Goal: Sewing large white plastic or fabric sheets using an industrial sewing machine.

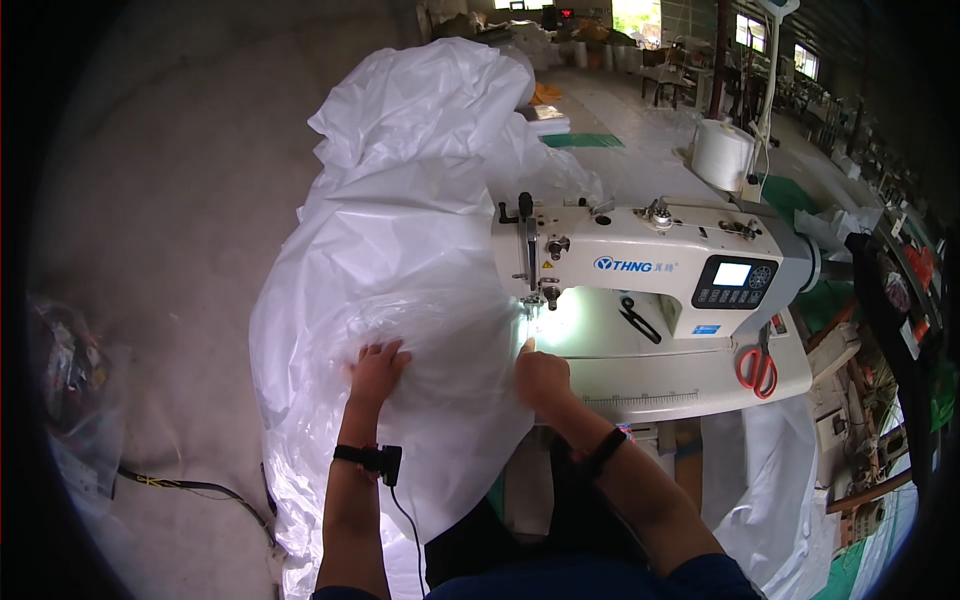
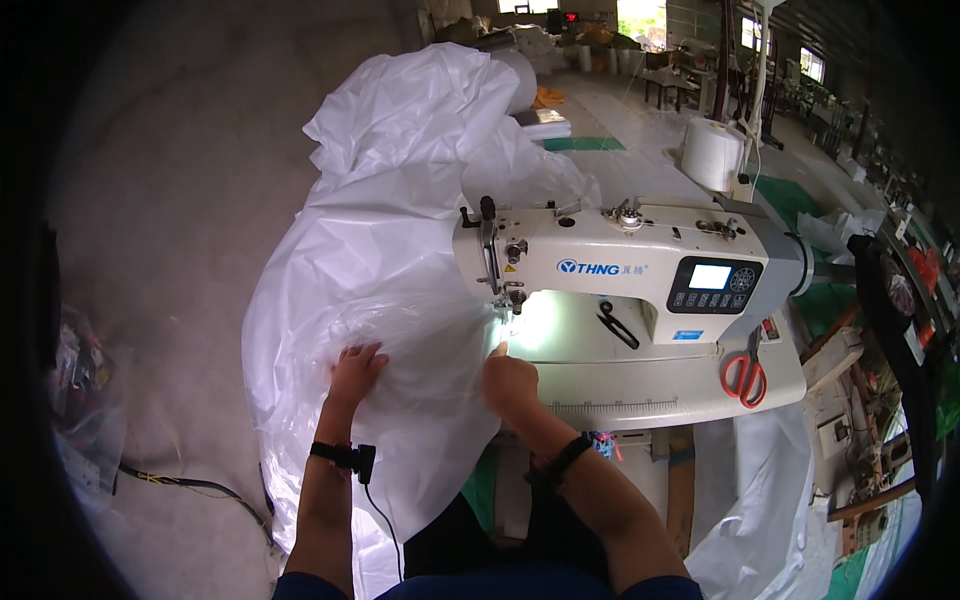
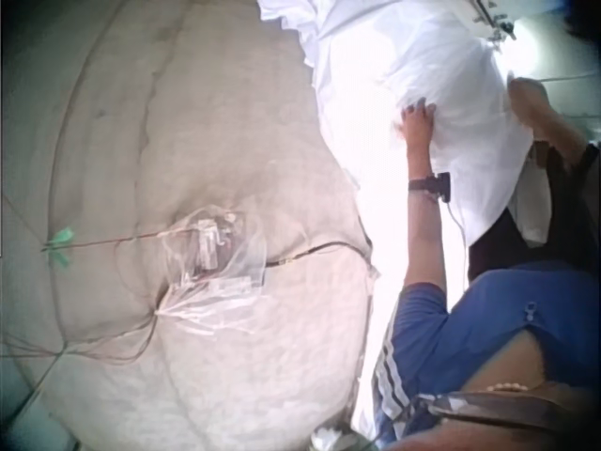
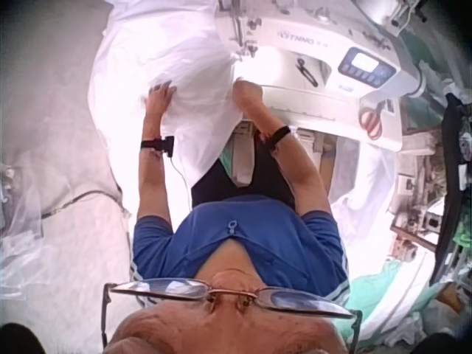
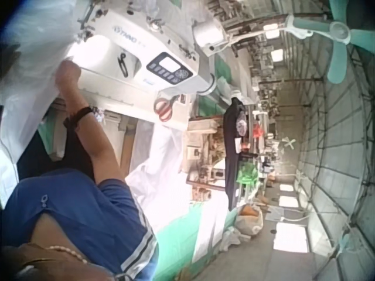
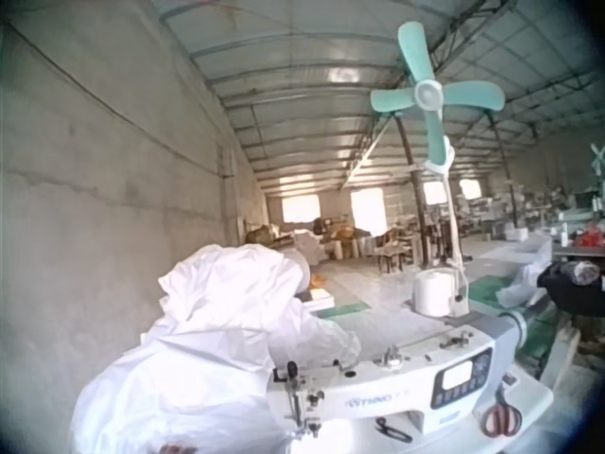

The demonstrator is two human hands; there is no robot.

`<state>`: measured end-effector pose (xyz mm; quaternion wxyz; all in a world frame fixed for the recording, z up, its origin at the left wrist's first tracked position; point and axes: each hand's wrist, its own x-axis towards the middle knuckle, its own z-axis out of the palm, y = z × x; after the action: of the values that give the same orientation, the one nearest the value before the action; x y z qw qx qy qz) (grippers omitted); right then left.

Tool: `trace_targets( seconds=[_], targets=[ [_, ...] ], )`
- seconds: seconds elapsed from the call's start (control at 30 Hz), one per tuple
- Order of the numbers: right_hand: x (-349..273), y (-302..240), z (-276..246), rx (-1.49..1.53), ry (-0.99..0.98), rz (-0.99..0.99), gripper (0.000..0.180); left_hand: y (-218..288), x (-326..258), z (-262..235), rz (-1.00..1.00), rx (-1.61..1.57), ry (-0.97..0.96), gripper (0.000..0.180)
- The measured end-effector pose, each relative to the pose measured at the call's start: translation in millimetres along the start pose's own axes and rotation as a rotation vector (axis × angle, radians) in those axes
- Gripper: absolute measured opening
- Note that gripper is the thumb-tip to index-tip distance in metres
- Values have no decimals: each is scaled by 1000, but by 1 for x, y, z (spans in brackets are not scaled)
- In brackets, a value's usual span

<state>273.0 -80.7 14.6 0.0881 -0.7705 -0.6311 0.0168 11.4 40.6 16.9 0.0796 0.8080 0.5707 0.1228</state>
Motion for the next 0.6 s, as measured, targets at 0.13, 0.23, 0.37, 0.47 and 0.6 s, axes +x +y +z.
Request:
trace_targets(
  seconds=[0.13,0.23,0.37,0.47,0.6],
  targets=[
    [18,10,5,87,-21,72,50,19,21,-3,-28,-4,-9,46],
    [5,7,-7,237,-39,141,48,19,25,-2,-78,14,-16,45],
    [-52,21,14,623,67,-41,42,34,-10,-11,80,84,174,37],
    [-111,16,1,863,-358,-96,38,63,-87,-7,511,-181,221,36],
    [-153,-9,-24,287,-402,-210,43,87,-193,19,523,59,-282,54]
  ],
)
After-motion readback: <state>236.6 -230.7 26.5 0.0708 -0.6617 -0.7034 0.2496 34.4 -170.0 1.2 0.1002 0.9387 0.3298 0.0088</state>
